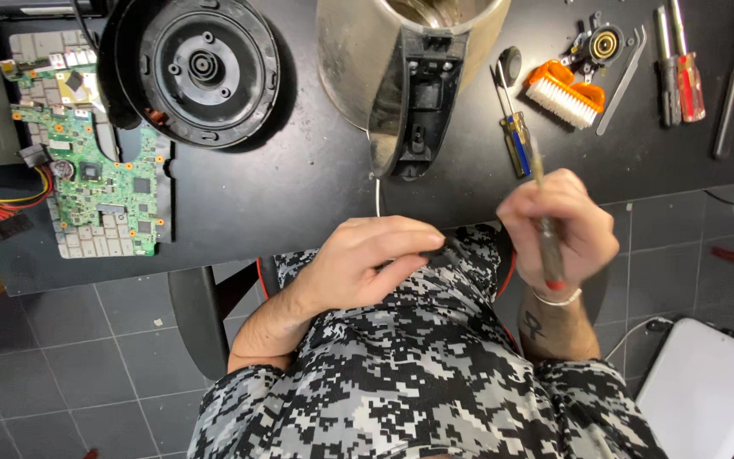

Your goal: The person disassembles a small black plastic component attached to a metal kettle, removes a switch, and uses a screwdriver to pry and clean inside the switch housing. The person then reassembles the switch and holds it up for inspection.

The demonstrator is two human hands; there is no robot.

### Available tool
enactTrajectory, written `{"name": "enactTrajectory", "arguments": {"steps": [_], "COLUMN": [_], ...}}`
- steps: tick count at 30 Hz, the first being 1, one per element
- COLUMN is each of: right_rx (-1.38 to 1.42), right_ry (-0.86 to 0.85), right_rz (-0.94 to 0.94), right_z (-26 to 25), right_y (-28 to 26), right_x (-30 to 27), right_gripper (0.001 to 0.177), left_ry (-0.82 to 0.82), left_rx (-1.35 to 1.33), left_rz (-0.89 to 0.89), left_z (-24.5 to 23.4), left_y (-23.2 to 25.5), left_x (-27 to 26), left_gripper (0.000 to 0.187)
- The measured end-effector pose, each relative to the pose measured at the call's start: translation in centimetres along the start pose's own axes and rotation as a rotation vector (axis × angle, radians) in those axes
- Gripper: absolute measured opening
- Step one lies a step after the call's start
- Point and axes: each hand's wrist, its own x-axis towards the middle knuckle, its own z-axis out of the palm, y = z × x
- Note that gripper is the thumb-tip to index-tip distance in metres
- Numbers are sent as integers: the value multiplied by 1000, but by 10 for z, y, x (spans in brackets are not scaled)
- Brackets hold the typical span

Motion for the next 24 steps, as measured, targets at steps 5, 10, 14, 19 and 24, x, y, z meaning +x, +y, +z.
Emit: {"name": "enactTrajectory", "arguments": {"steps": [5,10,14,19,24], "right_rx": [12,-74,-75,107,141], "right_ry": [36,53,15,62,42], "right_rz": [25,-33,-29,21,2], "right_z": [14,37,39,41,42], "right_y": [35,36,37,52,60], "right_x": [-18,-10,-18,-38,-46], "right_gripper": [15,14,20,38,54], "left_ry": [293,407,582,684,787], "left_rx": [-393,-609,-830,-822,-843], "left_rz": [-74,-77,-57,-74,-93], "left_z": [-1,1,7,6,-2], "left_y": [-1,-14,-17,-47,-58], "left_x": [-3,-18,-29,-43,-53], "left_gripper": [28,33,35,39,49]}}
